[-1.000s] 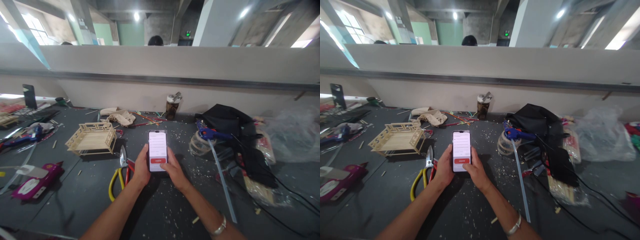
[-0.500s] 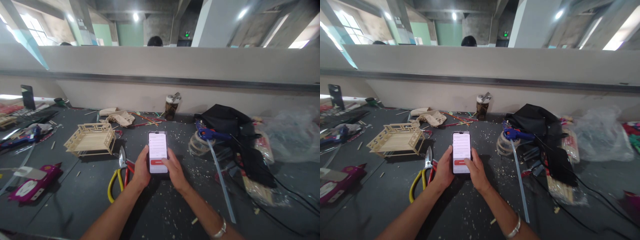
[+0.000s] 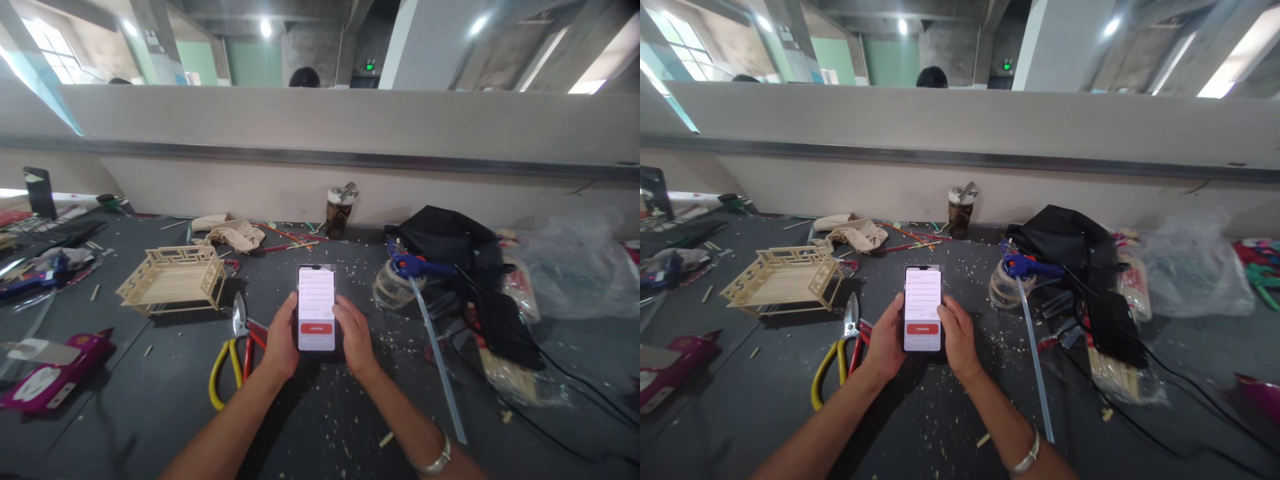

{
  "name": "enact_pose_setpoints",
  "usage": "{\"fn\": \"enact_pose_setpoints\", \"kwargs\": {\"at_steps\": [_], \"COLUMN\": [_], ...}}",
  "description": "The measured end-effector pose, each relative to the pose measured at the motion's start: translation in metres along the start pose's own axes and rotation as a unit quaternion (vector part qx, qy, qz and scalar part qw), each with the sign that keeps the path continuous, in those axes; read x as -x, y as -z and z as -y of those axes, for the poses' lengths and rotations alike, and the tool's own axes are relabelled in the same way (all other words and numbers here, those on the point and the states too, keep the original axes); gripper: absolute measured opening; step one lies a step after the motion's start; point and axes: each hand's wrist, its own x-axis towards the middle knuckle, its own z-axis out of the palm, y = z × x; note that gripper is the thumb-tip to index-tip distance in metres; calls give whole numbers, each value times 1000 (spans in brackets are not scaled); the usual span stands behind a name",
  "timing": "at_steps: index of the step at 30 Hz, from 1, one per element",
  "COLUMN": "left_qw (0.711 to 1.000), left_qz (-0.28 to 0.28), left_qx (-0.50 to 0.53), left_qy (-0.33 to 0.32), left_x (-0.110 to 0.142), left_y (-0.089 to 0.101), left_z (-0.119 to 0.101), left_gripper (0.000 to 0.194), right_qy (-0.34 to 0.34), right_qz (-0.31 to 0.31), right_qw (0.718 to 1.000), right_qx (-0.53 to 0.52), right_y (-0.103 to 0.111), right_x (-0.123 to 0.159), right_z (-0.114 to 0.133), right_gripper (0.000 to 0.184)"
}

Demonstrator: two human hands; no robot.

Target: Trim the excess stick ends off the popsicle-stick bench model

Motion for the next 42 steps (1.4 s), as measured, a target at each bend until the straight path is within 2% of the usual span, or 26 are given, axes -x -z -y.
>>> {"fn": "enact_pose_setpoints", "kwargs": {"at_steps": [14,30,42], "left_qw": [1000,1000,1000], "left_qz": [-6,-9,-17], "left_qx": [-5,-6,-13], "left_qy": [6,4,4], "left_x": [0,-1,2], "left_y": [1,2,0], "left_z": [2,3,5], "left_gripper": [40,38,34], "right_qy": [3,-3,-24], "right_qz": [1,-12,-14], "right_qw": [1000,1000,1000], "right_qx": [8,12,10], "right_y": [-1,0,0], "right_x": [0,-1,-1], "right_z": [3,3,13], "right_gripper": [22,22,22]}}
